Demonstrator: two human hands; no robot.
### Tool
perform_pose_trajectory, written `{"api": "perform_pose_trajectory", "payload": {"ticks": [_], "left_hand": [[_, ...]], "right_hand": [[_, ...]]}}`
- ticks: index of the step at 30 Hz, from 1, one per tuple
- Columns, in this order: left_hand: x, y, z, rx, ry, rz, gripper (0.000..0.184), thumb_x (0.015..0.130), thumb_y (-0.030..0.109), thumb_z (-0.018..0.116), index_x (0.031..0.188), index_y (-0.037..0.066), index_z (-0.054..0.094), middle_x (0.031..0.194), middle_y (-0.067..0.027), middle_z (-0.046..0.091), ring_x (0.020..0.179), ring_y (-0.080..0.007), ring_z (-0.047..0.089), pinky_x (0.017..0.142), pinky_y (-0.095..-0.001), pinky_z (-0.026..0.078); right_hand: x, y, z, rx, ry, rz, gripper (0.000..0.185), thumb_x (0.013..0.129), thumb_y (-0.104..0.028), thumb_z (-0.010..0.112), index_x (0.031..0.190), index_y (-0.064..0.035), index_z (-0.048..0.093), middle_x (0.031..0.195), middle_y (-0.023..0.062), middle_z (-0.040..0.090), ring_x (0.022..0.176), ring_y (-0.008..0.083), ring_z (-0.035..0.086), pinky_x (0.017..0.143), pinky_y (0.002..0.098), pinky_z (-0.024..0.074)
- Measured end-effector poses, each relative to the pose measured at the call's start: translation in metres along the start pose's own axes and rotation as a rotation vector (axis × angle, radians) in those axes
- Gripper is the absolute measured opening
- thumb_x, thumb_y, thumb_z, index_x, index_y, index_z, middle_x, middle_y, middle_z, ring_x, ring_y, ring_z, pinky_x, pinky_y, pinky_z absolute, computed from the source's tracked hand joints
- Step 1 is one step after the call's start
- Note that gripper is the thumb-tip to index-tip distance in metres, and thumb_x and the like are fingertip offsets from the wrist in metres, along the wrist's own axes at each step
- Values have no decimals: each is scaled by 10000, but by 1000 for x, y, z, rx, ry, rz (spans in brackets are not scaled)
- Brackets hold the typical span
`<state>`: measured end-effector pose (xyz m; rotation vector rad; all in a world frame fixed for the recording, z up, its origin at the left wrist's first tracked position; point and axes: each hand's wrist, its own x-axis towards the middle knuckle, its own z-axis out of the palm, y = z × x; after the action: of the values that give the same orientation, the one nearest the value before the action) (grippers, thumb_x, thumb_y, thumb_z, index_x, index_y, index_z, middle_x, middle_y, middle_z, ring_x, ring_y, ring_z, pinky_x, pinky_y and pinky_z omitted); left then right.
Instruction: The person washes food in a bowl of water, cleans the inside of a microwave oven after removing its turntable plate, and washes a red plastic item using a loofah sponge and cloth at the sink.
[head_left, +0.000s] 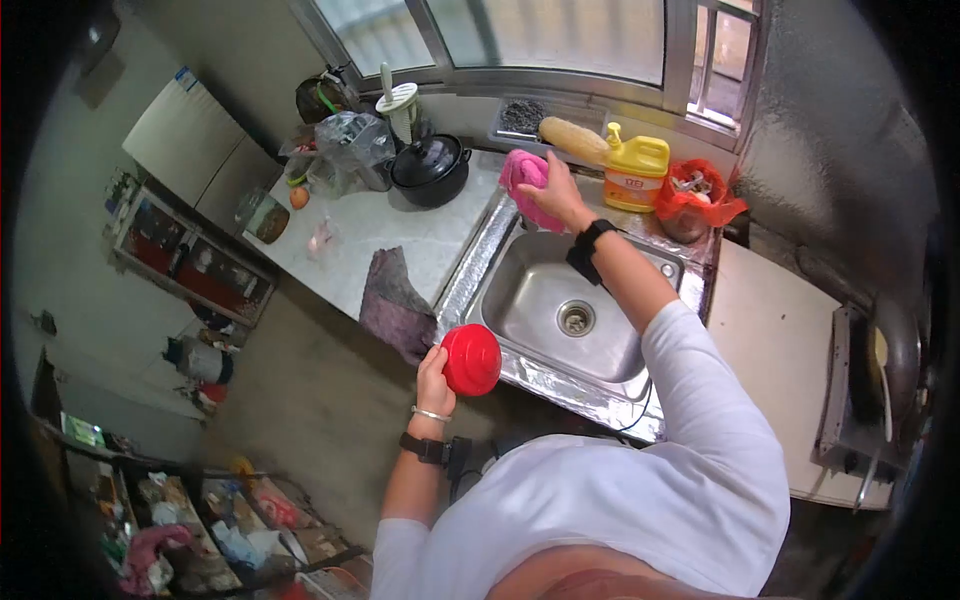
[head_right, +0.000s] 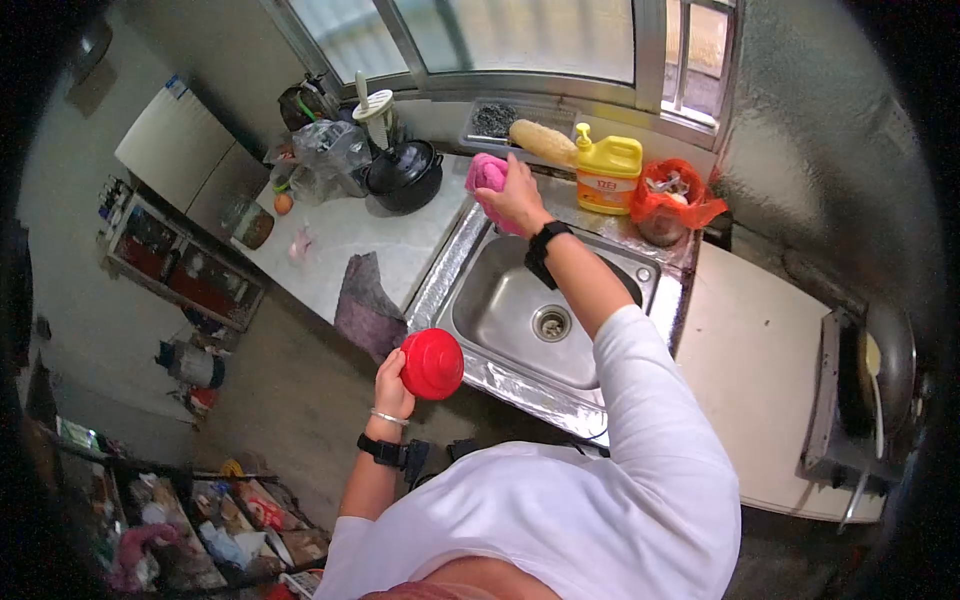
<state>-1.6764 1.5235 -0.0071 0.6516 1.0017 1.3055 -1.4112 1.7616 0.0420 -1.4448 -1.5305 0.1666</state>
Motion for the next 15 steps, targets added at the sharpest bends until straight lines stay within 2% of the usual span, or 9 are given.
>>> {"api": "perform_pose_trajectory", "payload": {"ticks": [1,2,4,5,7,8,10,13,15], "left_hand": [[5,11,4,30,10,8,244,901,155,408,1054,-15,492,1042,-113,567,961,-210,554,869,-360,432],[13,17,5,50,6,-10,244,901,155,408,1054,-15,492,1042,-113,567,961,-210,554,869,-360,432],[32,23,11,81,-24,-72,178,843,108,537,979,-7,529,938,-88,597,846,-157,578,785,-287,464],[42,23,16,82,-40,-91,178,843,108,537,979,-7,529,938,-88,597,846,-157,578,785,-287,464],[66,23,29,350,-152,-101,206,785,95,622,941,-2,529,898,-85,603,795,-138,581,728,-269,479],[81,19,32,353,-180,-131,206,785,95,622,941,-2,529,898,-85,603,795,-138,581,728,-269,479],[116,2,37,513,-279,-185,243,752,91,660,935,0,529,886,-78,601,789,-132,573,708,-271,479],[156,-17,51,493,-414,-225,242,748,100,664,930,2,537,855,-65,601,762,-125,566,696,-268,477],[173,-23,61,490,-480,-237,253,742,115,671,929,4,542,825,-61,600,736,-123,563,697,-269,474]], "right_hand": [[6,-1,9,8,3,26,776,640,-360,713,1237,6,379,1120,215,511,1010,315,532,865,377,421],[13,-1,15,-18,-59,92,820,640,-371,711,1272,-18,326,1172,214,467,1052,321,502,890,384,404],[24,-3,18,-65,-113,177,867,640,-382,708,1307,-42,272,1225,213,424,1094,327,472,915,391,387],[28,-3,18,-38,-236,217,831,647,-393,693,1298,-54,302,1202,206,451,1083,327,482,903,391,395],[35,-9,17,-27,-421,256,722,676,-405,643,1263,-75,383,1147,188,511,1051,327,505,877,393,413],[31,-12,12,5,-377,236,668,687,-399,620,1232,-67,422,1120,186,532,1032,328,517,866,390,419],[23,-9,8,44,-326,224,664,698,-387,621,1235,-55,413,1145,202,513,1055,337,499,879,387,409],[19,0,4,89,-173,138,646,716,-370,629,1205,4,434,1160,223,498,1082,347,476,905,389,387],[32,-4,-15,-79,-131,91,565,714,-343,648,1133,7,501,1158,216,499,1102,338,461,921,376,380]]}}
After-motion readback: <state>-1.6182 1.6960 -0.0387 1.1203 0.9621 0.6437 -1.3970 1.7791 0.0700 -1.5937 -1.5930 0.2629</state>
